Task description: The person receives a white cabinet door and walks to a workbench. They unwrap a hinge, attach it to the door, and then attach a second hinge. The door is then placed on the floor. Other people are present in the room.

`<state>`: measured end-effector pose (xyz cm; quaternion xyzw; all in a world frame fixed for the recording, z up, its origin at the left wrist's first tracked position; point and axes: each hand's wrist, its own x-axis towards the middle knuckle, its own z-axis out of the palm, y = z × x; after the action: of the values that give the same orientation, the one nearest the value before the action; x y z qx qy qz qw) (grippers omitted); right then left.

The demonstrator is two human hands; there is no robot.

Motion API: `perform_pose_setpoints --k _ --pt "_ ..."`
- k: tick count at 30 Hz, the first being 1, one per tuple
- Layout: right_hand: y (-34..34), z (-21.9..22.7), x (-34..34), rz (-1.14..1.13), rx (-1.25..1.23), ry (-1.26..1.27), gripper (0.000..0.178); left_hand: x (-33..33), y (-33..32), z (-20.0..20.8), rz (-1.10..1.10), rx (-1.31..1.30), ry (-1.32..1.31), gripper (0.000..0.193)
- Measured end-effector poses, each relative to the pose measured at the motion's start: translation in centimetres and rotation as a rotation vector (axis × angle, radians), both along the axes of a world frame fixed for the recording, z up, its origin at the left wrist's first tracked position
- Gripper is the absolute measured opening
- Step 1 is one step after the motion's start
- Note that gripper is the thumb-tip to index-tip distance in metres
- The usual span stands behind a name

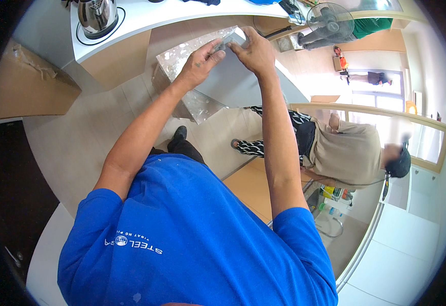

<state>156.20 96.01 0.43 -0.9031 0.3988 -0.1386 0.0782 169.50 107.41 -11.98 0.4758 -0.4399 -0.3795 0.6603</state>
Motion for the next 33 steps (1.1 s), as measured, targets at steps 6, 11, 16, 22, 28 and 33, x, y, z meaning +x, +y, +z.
perform_pose_setpoints --k 6,11,16,22,28,33 --pt "0.6 0.5 0.4 -0.034 0.012 0.039 0.055 0.8 0.4 0.1 -0.054 0.001 0.033 0.078" --pt "0.9 0.4 0.3 -0.013 -0.030 0.026 0.053 1.2 0.5 0.2 -0.107 0.004 0.091 0.077" --pt "2.6 1.1 0.6 -0.063 -0.034 0.044 0.056 2.0 1.2 1.1 -0.109 0.019 0.078 0.067" --pt "2.9 0.7 -0.2 -0.050 -0.007 -0.007 0.057 2.9 2.6 5.7 -0.213 0.049 0.376 0.041" --pt "3.7 0.7 -0.3 -0.006 -0.035 -0.043 0.057 2.8 2.0 6.8 -0.240 0.114 0.417 0.021" --pt "4.4 0.9 -0.5 -0.020 -0.043 -0.043 0.059 2.9 2.7 7.6 -0.293 0.235 0.534 0.017"
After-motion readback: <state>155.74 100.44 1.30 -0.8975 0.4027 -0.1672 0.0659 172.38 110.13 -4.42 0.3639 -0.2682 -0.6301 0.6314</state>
